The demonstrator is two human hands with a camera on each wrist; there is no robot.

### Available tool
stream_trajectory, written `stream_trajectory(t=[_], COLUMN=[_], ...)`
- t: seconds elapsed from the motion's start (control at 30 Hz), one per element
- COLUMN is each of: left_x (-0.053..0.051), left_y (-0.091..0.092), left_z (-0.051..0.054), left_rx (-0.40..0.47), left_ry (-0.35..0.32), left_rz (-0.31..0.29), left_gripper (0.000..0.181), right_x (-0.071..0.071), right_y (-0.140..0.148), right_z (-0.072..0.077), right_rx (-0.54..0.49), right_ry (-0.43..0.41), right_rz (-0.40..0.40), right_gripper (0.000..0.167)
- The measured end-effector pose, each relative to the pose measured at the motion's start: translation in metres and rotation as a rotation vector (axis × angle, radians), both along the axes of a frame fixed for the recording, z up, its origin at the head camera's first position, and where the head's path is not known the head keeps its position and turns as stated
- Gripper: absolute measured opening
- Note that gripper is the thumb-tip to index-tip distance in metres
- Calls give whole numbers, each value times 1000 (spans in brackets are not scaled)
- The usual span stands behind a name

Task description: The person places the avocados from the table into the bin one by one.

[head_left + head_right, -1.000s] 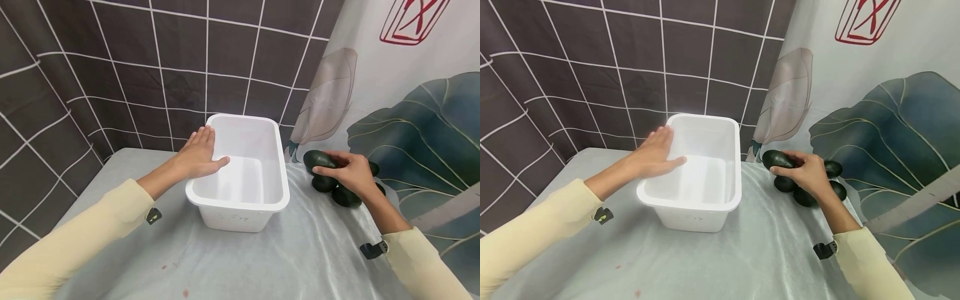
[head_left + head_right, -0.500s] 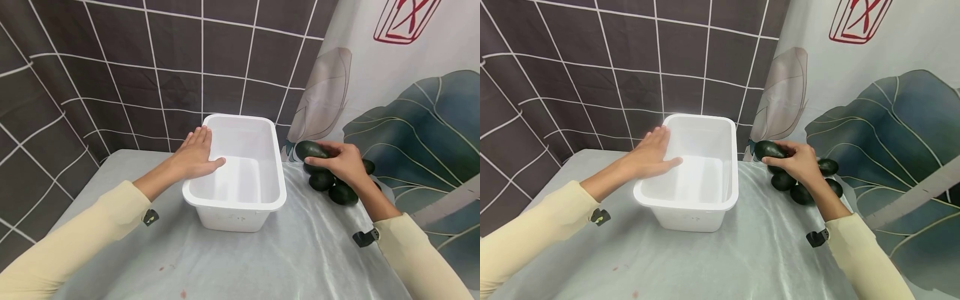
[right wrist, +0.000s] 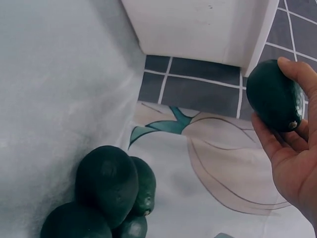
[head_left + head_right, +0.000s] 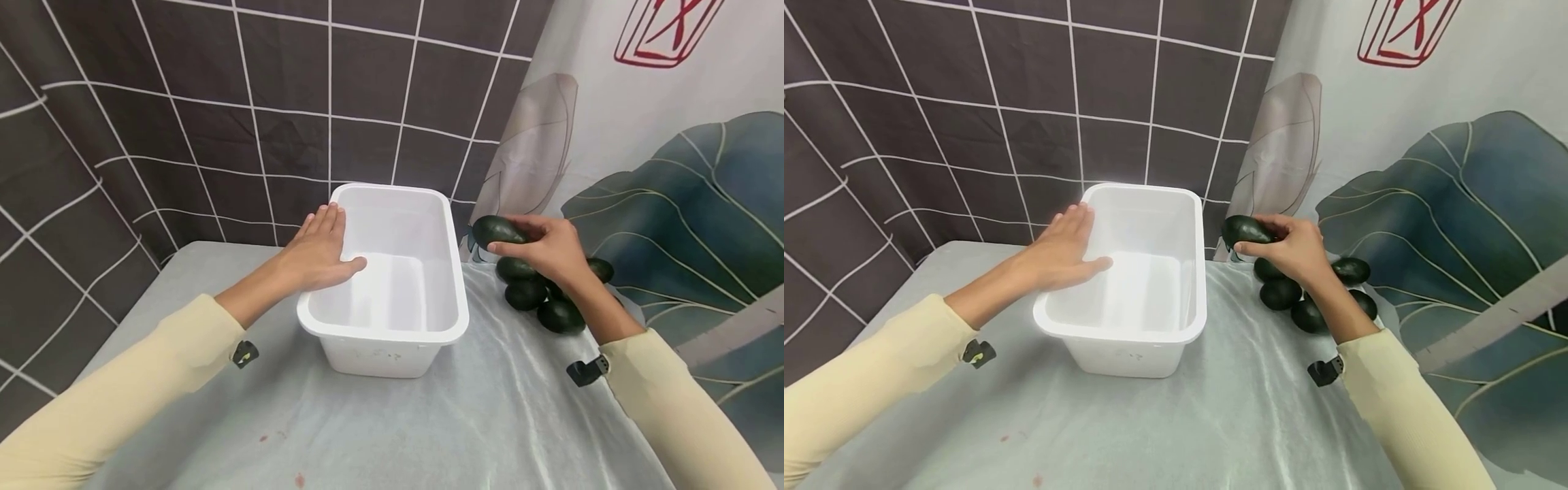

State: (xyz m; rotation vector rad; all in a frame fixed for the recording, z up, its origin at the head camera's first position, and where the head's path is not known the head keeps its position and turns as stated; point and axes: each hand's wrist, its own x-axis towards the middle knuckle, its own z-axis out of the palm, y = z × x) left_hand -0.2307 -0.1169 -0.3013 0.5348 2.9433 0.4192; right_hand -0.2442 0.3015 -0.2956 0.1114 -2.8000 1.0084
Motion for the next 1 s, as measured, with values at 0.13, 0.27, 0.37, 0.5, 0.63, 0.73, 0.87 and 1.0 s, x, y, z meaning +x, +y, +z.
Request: stream_trajectory(t=[0.13, 0.27, 0.37, 0.5, 0.63, 0.73, 0.87, 1.0], left_x=[-1, -1, -1, 1, 2, 1, 0, -2], left_y=[-1, -1, 0, -1, -1, 0, 0, -1], left_z=[0, -1, -2, -3, -3, -3, -2, 0], left_rx=[-3, 0, 8, 13, 12, 13, 9, 6], left_ry=[6, 7, 2, -10, -17, -13, -1, 2], left_rz=[-2, -3, -1, 3, 3, 2, 1, -3], left_gripper=[108, 108, 108, 108, 108, 108, 107, 107], right_x=[-3, -5, -6, -7, -9, -11, -13, -16], right_y=[-5, -8, -10, -14, -18, -22, -27, -30], right_z=[4, 7, 7, 8, 12, 16, 22, 26], right_rx=[-8, -29, -38, -46, -53, -60, -81, -87], right_ry=[5, 23, 38, 46, 54, 63, 76, 78], right_rz=[4, 24, 47, 61, 61, 65, 69, 63], right_gripper=[74, 72, 71, 71, 70, 69, 66, 66])
